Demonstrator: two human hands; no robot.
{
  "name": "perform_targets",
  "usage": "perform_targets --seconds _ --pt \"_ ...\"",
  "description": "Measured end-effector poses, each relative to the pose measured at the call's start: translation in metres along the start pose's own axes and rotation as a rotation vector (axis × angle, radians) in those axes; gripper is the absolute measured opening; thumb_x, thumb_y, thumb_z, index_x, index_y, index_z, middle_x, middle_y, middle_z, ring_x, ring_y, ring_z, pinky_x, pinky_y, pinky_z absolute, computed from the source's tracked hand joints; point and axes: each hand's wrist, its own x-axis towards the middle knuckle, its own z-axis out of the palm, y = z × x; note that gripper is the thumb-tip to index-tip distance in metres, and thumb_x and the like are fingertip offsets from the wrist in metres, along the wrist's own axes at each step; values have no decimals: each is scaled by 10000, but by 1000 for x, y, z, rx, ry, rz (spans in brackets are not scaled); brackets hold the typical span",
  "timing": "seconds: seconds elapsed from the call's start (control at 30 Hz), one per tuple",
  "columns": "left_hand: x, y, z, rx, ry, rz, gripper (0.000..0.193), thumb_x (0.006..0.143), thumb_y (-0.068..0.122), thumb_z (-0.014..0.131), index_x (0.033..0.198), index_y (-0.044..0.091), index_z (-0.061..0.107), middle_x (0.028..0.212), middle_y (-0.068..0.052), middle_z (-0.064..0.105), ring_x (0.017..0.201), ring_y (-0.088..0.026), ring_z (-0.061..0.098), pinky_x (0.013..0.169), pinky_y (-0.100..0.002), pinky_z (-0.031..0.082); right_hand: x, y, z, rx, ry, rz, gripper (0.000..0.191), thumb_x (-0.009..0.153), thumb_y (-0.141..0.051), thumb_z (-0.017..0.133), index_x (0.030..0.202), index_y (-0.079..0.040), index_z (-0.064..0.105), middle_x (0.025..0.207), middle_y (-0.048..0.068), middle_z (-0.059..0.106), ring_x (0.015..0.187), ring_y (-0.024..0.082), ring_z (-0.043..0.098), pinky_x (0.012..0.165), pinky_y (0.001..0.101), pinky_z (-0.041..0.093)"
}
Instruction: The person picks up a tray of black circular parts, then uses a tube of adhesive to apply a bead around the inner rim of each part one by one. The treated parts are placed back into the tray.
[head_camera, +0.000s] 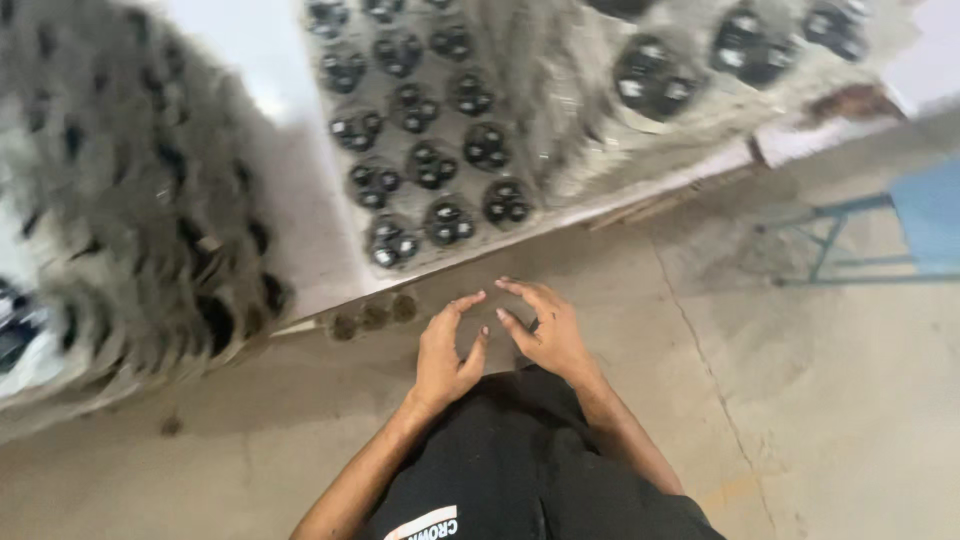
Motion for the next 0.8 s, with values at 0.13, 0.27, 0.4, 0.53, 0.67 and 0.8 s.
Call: perform_targets --seconds 0.13,0.27,0.4,0.53,0.67,0.8 --pt "42 48 209 -120 -238 2 375 884 74 682 1257 55 647 1200 -158 739 1165 -331 716 994 -402 546 -79 126 -176 -3 33 349 422 857 -200 764 1265 -134 681 1241 101 723 1070 303 726 745 401 605" --pt "89 118 430 -134 -446 -41 342 896 102 683 1238 88 670 1169 -152 753 1140 -343 709 939 -400 558 -152 235 -364 -179 181 202 398 896 -198 767 1266 -87 669 1235 133 731 1116 360 690 935 435 557" --pt "116 156 527 -124 -683 10 362 898 147 680 1259 133 665 1199 -133 731 1135 -329 690 932 -418 552 -193 272 -450 -266 232 375 377 900 -224 756 1246 -95 679 1199 127 742 1104 359 686 922 436 546" --pt "143 185 609 -49 -814 70 361 903 200 681 1260 149 655 1204 -118 721 1117 -313 683 953 -437 536 -198 311 -529 -283 252 503 374 904 -240 752 1250 -108 696 1155 137 741 1097 362 679 913 433 545" --pt "182 207 690 -32 -806 10 371 894 198 682 1261 154 651 1227 -112 718 1142 -302 685 949 -440 538 -182 362 -602 -266 232 451 378 899 -251 756 1240 -102 692 1150 139 745 1089 360 683 919 439 539" --pt "242 208 772 58 -776 -46 402 896 205 698 1292 172 633 1214 -94 728 1138 -291 686 940 -443 535 -140 431 -662 -208 156 432 392 888 -265 771 1232 -93 695 1165 150 740 1086 369 679 911 443 536"
